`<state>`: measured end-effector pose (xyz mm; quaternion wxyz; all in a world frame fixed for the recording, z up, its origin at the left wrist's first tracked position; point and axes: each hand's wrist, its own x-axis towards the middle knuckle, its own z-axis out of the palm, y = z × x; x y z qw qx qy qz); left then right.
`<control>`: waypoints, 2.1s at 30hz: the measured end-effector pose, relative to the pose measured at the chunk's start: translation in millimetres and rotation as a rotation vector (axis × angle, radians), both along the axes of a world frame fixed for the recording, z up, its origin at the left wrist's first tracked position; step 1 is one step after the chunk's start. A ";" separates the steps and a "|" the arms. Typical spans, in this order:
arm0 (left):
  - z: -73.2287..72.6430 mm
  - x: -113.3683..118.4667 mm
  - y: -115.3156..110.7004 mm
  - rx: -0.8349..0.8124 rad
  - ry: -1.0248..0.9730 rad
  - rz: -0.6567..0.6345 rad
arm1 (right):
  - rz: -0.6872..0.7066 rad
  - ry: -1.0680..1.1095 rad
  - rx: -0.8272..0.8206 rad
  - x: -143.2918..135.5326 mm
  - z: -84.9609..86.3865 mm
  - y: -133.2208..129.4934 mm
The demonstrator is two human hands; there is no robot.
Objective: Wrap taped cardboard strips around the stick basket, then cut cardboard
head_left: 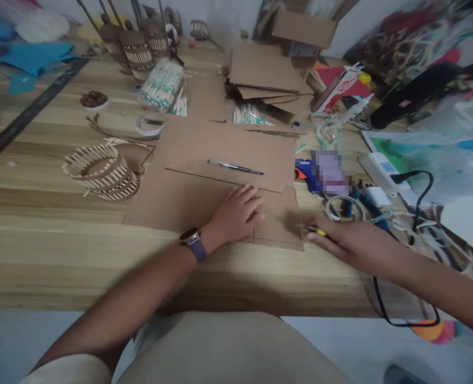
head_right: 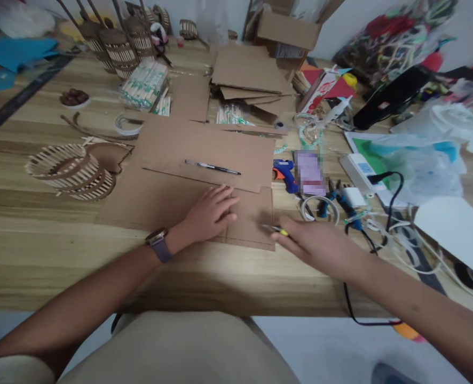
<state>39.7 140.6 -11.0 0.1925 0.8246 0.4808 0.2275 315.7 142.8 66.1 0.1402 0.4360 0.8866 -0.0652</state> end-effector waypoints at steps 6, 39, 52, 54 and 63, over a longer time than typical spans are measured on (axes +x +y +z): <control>18.7 -61.6 2.8 0.093 -0.099 0.110 | 0.151 -0.040 -0.181 -99.6 -1.1 -1.2; -11.7 -83.7 -15.5 0.212 0.433 0.085 | 0.249 -0.378 -0.198 -197.6 13.8 -8.2; -10.7 -86.1 -15.4 0.180 0.391 0.061 | 0.277 -0.358 -0.101 -190.3 5.5 -18.1; -10.2 -86.3 -15.7 0.179 0.399 0.062 | 0.296 -0.346 -0.106 -187.6 1.5 -17.5; -9.3 -86.9 -15.8 0.157 0.406 0.064 | 0.323 -0.352 -0.093 -176.2 -5.4 -15.0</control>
